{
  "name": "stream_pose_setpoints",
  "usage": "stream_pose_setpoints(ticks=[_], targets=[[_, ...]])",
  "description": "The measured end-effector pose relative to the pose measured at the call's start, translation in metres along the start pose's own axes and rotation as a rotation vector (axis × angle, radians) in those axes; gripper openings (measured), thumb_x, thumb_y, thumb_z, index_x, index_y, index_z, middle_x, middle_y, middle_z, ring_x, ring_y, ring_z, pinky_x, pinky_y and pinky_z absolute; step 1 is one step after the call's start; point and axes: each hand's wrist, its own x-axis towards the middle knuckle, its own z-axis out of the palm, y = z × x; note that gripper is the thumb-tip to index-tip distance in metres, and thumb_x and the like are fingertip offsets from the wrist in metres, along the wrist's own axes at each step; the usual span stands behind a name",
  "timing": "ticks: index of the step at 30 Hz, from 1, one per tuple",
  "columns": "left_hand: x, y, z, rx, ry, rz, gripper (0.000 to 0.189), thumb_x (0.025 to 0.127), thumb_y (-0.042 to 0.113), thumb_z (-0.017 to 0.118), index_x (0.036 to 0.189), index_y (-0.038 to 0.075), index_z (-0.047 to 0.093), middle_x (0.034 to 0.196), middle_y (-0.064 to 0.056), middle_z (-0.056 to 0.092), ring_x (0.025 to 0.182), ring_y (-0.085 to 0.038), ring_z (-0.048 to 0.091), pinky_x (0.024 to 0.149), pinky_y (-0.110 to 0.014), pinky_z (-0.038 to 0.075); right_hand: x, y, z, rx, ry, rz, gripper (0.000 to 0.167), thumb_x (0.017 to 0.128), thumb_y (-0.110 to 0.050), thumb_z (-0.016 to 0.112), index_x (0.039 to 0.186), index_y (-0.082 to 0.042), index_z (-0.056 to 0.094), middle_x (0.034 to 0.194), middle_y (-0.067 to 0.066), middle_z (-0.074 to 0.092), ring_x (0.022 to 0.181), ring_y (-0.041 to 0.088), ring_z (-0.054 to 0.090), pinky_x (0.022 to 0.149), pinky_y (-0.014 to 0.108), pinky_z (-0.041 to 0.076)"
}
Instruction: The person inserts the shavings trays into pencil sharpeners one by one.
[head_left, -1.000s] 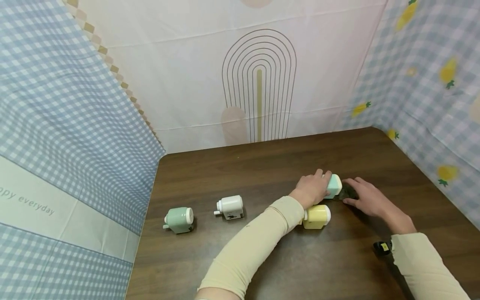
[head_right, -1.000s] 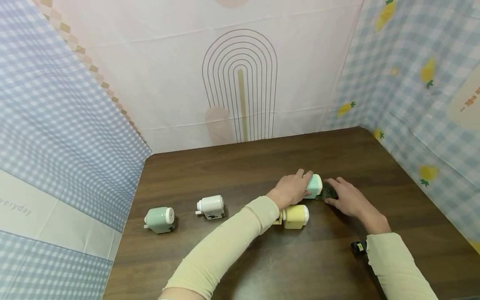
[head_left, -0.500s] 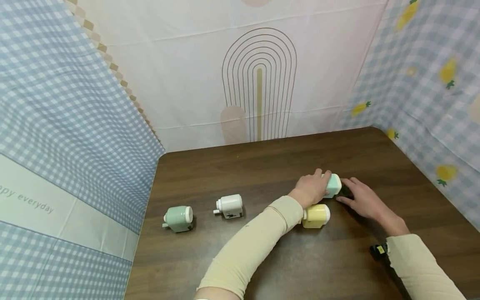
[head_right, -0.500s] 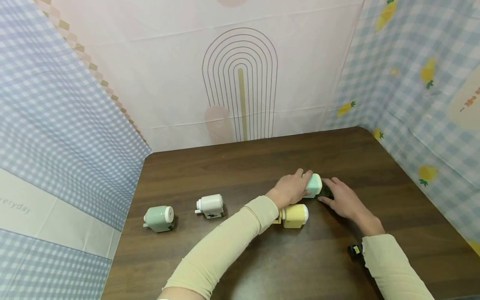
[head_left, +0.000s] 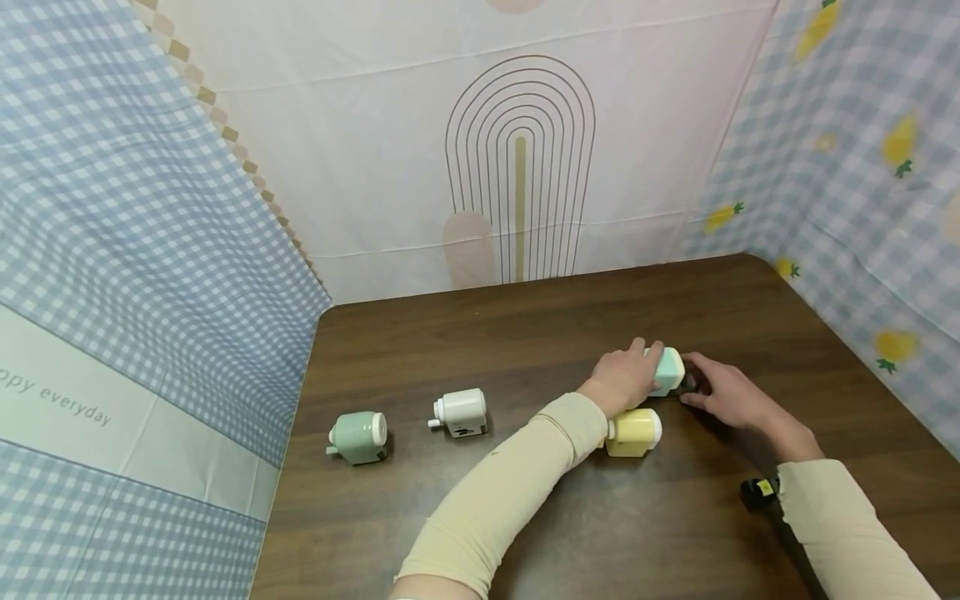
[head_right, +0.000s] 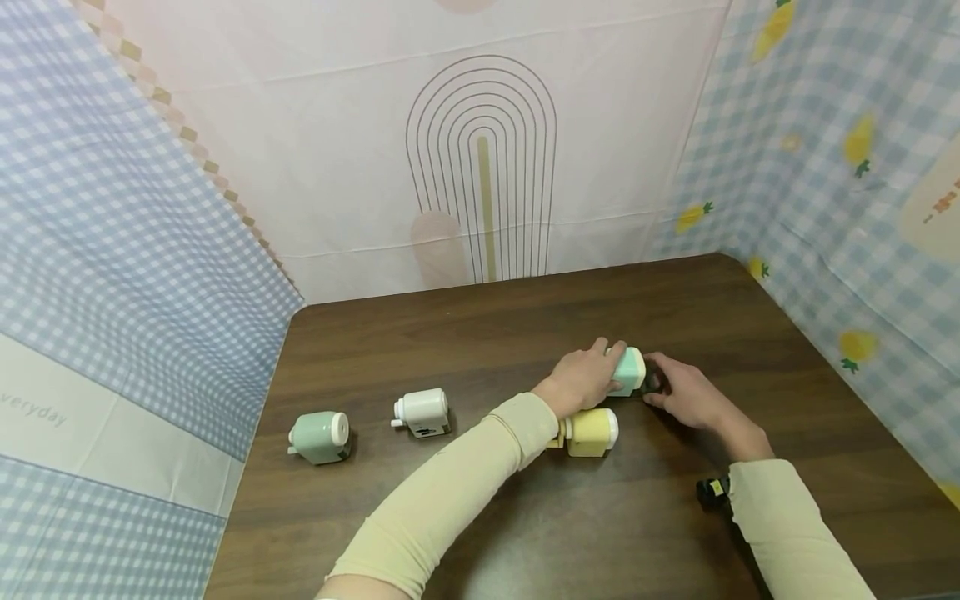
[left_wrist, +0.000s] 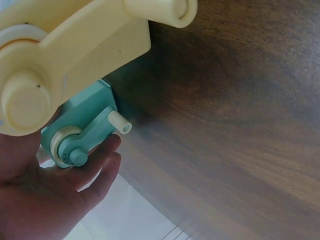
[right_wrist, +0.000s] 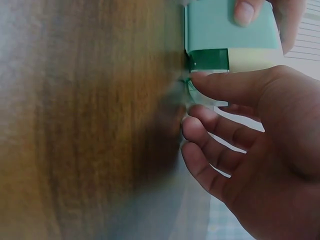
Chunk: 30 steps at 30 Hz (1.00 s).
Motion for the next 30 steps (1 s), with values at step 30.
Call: stream_pose_setpoints(ticks=[30], targets=[[0.0001, 0.0005, 0.0004, 0.01, -0.002, -0.014, 0.069, 0.105, 0.055, 0.056, 0.164, 0.03, 0.031, 0.146, 0.006, 0.05, 0.098, -0.01, 0.067, 0.081, -0.025, 0.057, 0.0036, 0.0031, -0.0049, 0.066, -0.069, 0.005, 0.049, 0.096, -0.014, 0.078, 0.134, -0.001, 0.05, 0.09, 0.002, 0.058, 0.074, 0.017, 0.052, 0.067, 0.032, 0.044]])
